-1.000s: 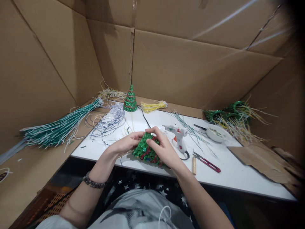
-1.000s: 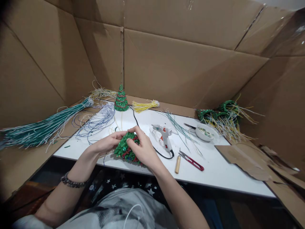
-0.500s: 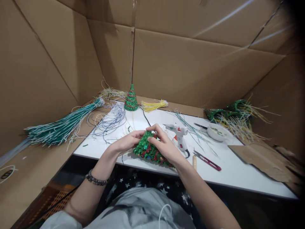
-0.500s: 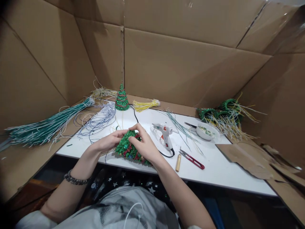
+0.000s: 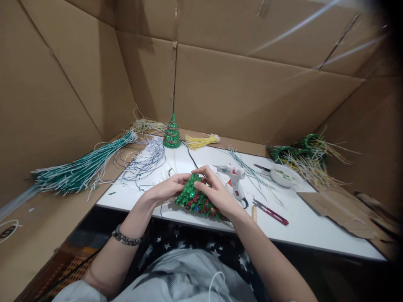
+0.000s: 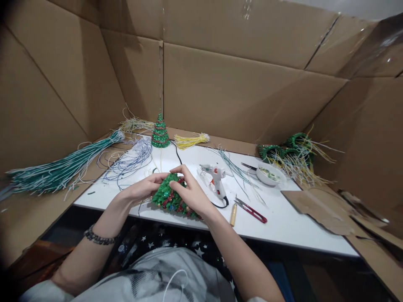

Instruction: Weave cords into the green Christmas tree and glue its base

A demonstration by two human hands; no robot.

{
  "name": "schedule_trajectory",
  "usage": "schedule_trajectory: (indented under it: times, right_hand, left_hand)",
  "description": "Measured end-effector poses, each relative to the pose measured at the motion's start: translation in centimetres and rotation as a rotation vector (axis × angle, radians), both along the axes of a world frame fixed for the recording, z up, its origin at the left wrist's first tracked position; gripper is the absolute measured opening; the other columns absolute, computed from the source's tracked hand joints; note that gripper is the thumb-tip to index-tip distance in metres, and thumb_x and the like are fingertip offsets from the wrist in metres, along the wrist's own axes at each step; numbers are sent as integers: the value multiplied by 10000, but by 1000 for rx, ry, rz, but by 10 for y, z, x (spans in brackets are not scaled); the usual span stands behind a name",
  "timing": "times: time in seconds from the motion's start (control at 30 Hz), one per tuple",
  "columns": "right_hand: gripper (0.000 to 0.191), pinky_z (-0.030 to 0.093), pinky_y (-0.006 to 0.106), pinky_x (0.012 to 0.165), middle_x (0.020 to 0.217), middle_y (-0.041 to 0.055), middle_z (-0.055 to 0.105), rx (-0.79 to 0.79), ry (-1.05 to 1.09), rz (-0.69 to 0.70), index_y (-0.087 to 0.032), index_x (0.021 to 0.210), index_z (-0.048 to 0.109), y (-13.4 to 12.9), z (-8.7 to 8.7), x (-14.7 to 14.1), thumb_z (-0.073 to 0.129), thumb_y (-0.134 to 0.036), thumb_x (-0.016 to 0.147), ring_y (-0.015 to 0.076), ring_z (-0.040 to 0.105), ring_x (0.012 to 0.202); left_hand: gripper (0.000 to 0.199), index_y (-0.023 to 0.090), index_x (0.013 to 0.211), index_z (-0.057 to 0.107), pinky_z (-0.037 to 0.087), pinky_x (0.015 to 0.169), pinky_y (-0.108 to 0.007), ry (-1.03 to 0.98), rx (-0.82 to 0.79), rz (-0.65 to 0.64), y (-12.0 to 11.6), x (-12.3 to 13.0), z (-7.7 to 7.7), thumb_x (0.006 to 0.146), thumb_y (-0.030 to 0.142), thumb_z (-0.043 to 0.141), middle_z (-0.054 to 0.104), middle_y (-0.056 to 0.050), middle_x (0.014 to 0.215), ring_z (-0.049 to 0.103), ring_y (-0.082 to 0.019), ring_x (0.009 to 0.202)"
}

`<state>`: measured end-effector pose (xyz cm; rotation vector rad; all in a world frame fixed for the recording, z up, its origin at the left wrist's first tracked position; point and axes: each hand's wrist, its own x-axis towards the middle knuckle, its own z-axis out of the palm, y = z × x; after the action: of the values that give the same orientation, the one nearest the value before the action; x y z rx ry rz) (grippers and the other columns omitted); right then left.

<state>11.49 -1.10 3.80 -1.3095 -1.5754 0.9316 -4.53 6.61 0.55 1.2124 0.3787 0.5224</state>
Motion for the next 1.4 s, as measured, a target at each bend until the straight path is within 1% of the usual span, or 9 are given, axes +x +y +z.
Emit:
schedule_trajectory:
  times: [0.17, 0.3, 0.4, 0.47, 0.6, 0.7, 0.83, 1.0, 1.4]
  right_hand:
    - [220, 420, 316, 880, 1052, -11, 585, -47, 86, 14, -258, 1014, 538, 3, 4, 0, 500, -224, 800, 182, 542, 967]
    - [202, 421, 321, 872, 1012, -12, 588, -41, 118, 22, -246, 974, 549, 5, 4, 0, 515, -230, 776, 187, 542, 956]
    - [203, 426, 330, 845, 956, -10, 601, -28, 123, 31, -244, 982, 563, 9, 2, 1, 506, -254, 787, 195, 550, 931]
    - [216, 433, 335, 847, 965, -6, 613, 3, 114, 29, -244, 993, 572, 13, 0, 3, 503, -252, 788, 195, 564, 934]
    - [263, 434, 346, 927, 1117, 18, 618, 145, 40, 40, -233, 1011, 575, 23, -4, 6, 534, -204, 752, 202, 582, 1074]
    - [298, 442, 360, 933, 1117, 22, 626, 190, -41, 40, -231, 1039, 572, 28, -7, 8, 537, -181, 747, 201, 593, 1071]
    - [286, 457, 337, 870, 1080, 11, 616, 181, -47, 25, -232, 1018, 569, 31, -6, 9, 533, -182, 739, 187, 592, 1003]
    - [251, 435, 283, 779, 1006, -10, 560, 145, -62, 114, -235, 981, 554, 35, 0, 10, 531, -170, 739, 154, 543, 893]
    - [210, 398, 291, 801, 926, -14, 518, 193, -119, 131, -242, 922, 535, 34, -1, 7, 503, -174, 726, 177, 479, 901]
  left_hand:
    - [246, 145, 989, 720, 462, 664, -243, 114, 86, -11, 4, -7, 1, 747, 166, 680, 711, -42, 843, 627, -151, 734]
    - [188, 149, 913, 721, 462, 692, -237, 111, 3, 75, 5, -10, 0, 784, 282, 692, 682, -23, 824, 585, -134, 733]
    - [327, 143, 907, 713, 475, 765, -258, 67, -57, 130, 3, -10, 2, 779, 444, 719, 684, -41, 868, 591, -155, 811]
    - [385, 139, 913, 703, 468, 745, -262, 66, -29, 133, 1, -9, 3, 769, 495, 730, 673, -43, 846, 588, -162, 801]
    - [372, 133, 886, 682, 436, 682, -259, 67, 76, 151, 0, -4, 2, 786, 489, 725, 634, -29, 772, 567, -166, 760]
    - [362, 140, 873, 674, 424, 669, -260, 44, 104, 203, 2, -1, -1, 804, 494, 702, 617, -17, 742, 554, -167, 744]
    - [345, 143, 821, 662, 421, 643, -248, 10, 73, 202, 2, 1, -1, 793, 482, 718, 607, -10, 739, 535, -152, 713]
    - [398, 131, 774, 640, 413, 591, -217, -6, -13, 178, 3, 0, 1, 715, 493, 793, 584, -6, 731, 520, -123, 672]
    - [387, 101, 691, 676, 351, 539, -215, 51, -39, 171, 15, -9, -4, 643, 434, 866, 575, -2, 635, 470, -85, 567]
